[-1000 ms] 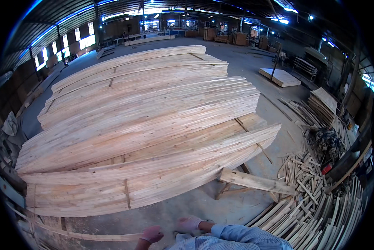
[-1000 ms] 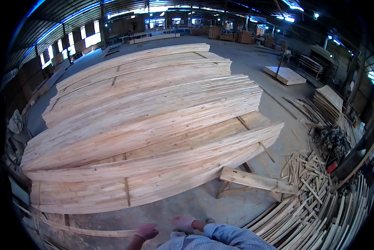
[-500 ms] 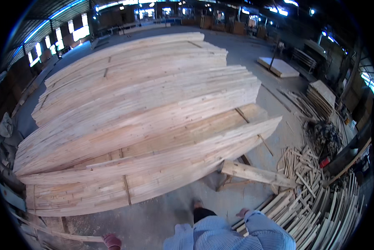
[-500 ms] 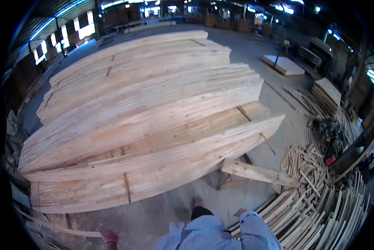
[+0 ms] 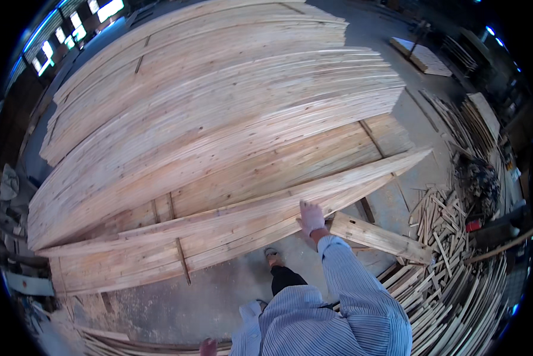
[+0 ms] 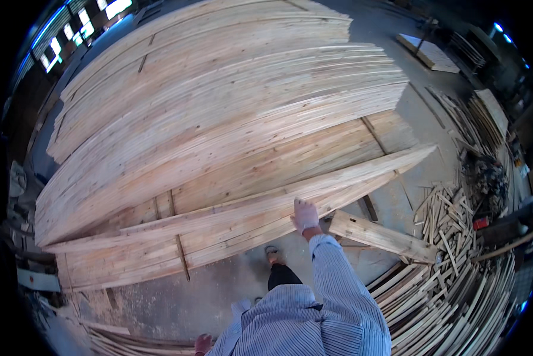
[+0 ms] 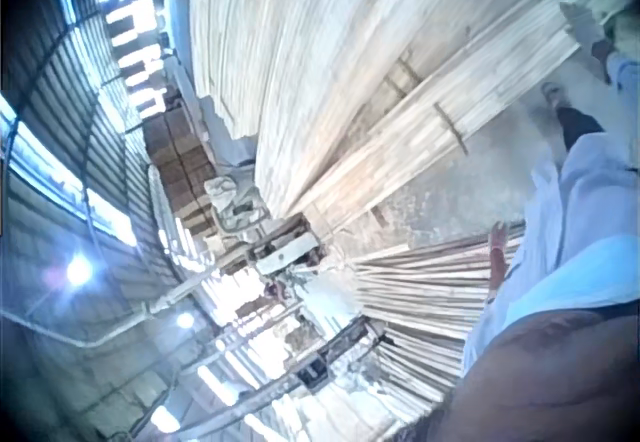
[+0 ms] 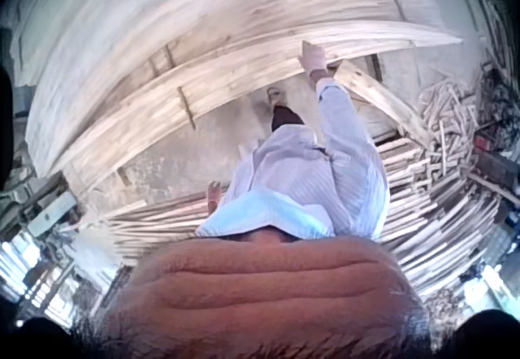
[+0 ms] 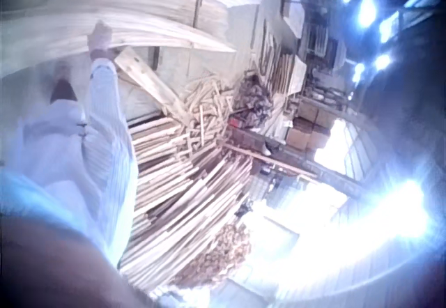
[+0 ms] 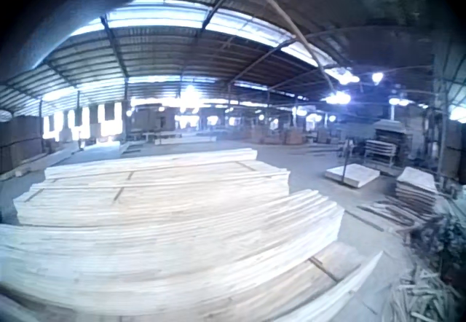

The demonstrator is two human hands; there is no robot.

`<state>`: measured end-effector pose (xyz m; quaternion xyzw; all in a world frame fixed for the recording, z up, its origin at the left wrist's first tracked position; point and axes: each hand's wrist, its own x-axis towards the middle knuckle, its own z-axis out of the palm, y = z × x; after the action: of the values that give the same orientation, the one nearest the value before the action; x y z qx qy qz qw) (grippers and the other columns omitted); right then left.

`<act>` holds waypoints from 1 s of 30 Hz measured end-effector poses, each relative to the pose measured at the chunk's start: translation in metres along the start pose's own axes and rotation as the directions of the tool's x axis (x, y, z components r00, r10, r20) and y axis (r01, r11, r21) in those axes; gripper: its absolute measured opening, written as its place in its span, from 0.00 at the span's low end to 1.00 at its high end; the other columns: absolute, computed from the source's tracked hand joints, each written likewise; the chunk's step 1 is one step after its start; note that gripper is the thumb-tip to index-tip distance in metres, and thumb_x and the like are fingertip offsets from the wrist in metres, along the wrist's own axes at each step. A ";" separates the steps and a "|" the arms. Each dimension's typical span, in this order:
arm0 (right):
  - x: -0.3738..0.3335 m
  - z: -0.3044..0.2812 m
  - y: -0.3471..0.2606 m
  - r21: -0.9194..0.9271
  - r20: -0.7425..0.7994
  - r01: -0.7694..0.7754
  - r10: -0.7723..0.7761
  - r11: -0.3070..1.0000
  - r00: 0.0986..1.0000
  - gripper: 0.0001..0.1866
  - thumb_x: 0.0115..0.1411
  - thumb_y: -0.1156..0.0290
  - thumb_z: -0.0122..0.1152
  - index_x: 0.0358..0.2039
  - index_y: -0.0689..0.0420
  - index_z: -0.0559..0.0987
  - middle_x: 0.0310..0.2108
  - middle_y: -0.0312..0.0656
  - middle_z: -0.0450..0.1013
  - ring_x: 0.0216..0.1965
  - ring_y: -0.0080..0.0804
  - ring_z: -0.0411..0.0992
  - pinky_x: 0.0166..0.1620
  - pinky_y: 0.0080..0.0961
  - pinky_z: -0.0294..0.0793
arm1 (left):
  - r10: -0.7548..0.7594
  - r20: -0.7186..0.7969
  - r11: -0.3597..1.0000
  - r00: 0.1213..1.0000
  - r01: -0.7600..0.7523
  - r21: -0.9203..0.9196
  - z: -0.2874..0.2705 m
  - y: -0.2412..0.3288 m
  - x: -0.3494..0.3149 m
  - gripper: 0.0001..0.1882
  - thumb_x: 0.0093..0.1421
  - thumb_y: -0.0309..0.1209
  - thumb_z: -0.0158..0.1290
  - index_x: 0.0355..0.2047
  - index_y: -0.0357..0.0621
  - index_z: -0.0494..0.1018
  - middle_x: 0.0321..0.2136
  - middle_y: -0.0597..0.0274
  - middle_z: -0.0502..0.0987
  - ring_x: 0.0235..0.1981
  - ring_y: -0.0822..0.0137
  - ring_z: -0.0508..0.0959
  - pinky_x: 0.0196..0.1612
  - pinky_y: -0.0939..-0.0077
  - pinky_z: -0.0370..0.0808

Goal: The person repeatedly picks up long, thin wooden planks from a pile on the floor and places them onto a larger stack of planks. The person handles the planks by hand, moving them one at a time.

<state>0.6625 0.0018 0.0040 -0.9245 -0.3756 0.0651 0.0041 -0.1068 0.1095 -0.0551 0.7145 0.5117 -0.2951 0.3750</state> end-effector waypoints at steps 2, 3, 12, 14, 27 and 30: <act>0.040 -0.002 -0.009 -0.108 -0.051 0.039 -0.045 0.993 0.998 0.26 0.64 0.61 0.59 0.60 0.58 0.71 0.47 0.44 0.78 0.54 0.44 0.75 0.54 0.43 0.72 | -0.047 -0.011 0.989 0.999 0.046 -0.137 0.011 0.033 -0.012 0.19 0.72 0.33 0.43 0.60 0.48 0.71 0.60 0.55 0.73 0.65 0.54 0.66 0.68 0.62 0.63; 0.065 -0.002 -0.008 -0.142 -0.041 0.045 -0.052 0.989 0.998 0.25 0.65 0.62 0.58 0.60 0.57 0.71 0.49 0.44 0.78 0.56 0.43 0.74 0.55 0.42 0.71 | -0.065 -0.011 0.982 0.998 0.062 -0.177 0.011 0.052 -0.012 0.18 0.71 0.33 0.43 0.59 0.48 0.71 0.59 0.55 0.73 0.64 0.54 0.66 0.67 0.62 0.63; 0.158 -0.003 -0.001 -0.181 0.261 0.130 -0.079 0.975 0.962 0.12 0.64 0.66 0.56 0.39 0.51 0.87 0.41 0.45 0.84 0.45 0.43 0.83 0.47 0.43 0.79 | -0.153 -0.001 0.938 0.988 0.145 -0.315 -0.016 0.156 0.020 0.17 0.68 0.34 0.48 0.53 0.44 0.75 0.50 0.55 0.77 0.53 0.56 0.72 0.57 0.64 0.69; 0.150 -0.016 -0.001 -0.191 0.275 0.167 -0.110 0.967 0.955 0.12 0.63 0.65 0.58 0.38 0.52 0.88 0.39 0.46 0.85 0.44 0.42 0.84 0.45 0.42 0.81 | -0.138 -0.013 0.938 0.990 0.126 -0.324 -0.018 0.159 0.026 0.16 0.67 0.35 0.49 0.52 0.44 0.75 0.48 0.55 0.77 0.50 0.57 0.73 0.54 0.65 0.70; -0.092 -0.073 -0.004 -0.120 0.347 0.273 -0.218 0.954 0.912 0.16 0.59 0.56 0.59 0.37 0.53 0.87 0.38 0.50 0.83 0.41 0.48 0.83 0.47 0.47 0.80 | 0.400 -0.407 0.790 0.821 -0.534 -0.300 -0.033 0.120 0.086 0.16 0.62 0.36 0.56 0.44 0.38 0.80 0.35 0.55 0.82 0.34 0.61 0.81 0.39 0.67 0.78; -0.170 -0.079 -0.015 -0.084 0.410 0.258 -0.203 0.962 0.889 0.16 0.58 0.56 0.60 0.35 0.52 0.87 0.38 0.50 0.83 0.41 0.49 0.82 0.46 0.48 0.80 | 0.139 -0.174 0.357 0.975 -0.213 -0.909 -0.035 0.142 0.077 0.12 0.64 0.39 0.55 0.37 0.44 0.79 0.29 0.63 0.79 0.31 0.67 0.77 0.36 0.74 0.74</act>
<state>0.5412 -0.1029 0.1028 -0.8387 -0.4793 0.2246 -0.1279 0.0536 0.1507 -0.0648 0.4438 0.5215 0.1058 0.7210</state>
